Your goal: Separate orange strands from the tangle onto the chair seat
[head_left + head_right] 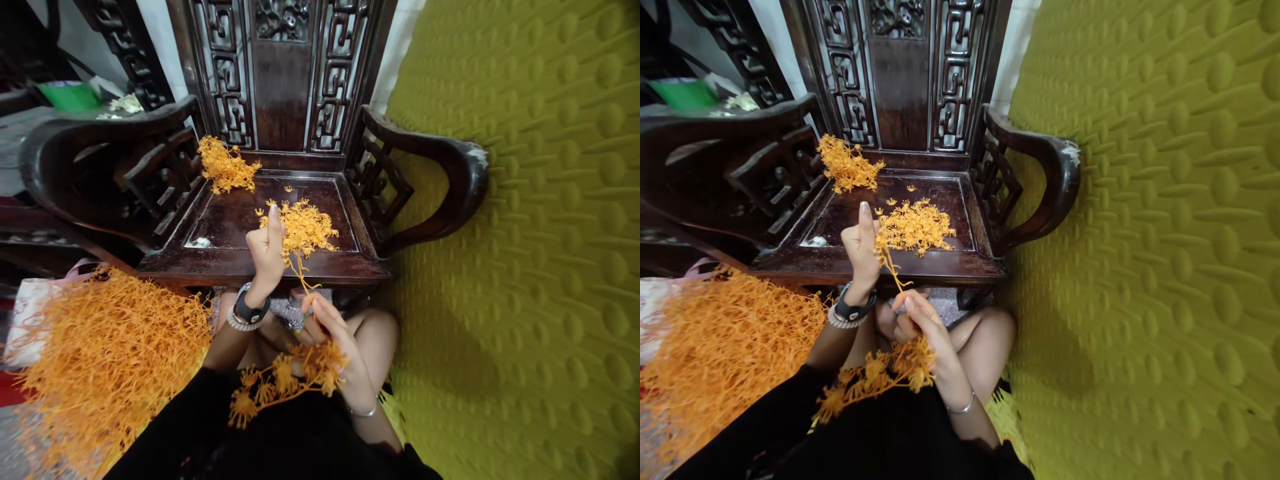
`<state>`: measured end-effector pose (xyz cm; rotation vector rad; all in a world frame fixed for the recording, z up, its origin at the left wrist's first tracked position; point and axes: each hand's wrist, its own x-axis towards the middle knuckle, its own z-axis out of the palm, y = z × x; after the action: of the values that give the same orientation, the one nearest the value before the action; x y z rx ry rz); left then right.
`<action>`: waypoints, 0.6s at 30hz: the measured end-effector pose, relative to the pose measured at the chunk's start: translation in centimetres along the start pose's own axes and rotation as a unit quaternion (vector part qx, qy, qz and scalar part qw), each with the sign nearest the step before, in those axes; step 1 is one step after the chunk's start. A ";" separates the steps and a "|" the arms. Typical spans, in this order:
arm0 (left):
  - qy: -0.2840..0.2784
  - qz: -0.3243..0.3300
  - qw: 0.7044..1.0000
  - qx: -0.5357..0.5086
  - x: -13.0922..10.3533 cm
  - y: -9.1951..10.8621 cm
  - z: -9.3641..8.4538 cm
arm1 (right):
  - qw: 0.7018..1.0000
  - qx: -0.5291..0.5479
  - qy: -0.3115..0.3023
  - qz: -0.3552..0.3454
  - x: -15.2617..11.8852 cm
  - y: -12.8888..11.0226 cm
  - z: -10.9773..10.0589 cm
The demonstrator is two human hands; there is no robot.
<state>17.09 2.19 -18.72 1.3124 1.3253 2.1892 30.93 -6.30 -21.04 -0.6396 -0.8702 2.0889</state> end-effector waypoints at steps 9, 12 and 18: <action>0.013 0.175 0.978 0.109 2.4 -2.4 1.2 | 0.998 0.004 0.052 -0.031 -0.3 0.4 1.6; 0.015 0.223 0.965 0.135 2.7 -2.5 2.1 | 0.995 0.013 0.084 -0.052 -0.2 0.3 1.8; -0.003 0.285 0.940 0.190 3.6 -3.4 4.4 | 0.988 -0.002 0.121 -0.098 0.1 0.1 1.5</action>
<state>17.86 8.76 -18.63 2.0662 1.5715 2.3371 29.76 -6.86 -20.17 -0.7613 -0.7669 1.7905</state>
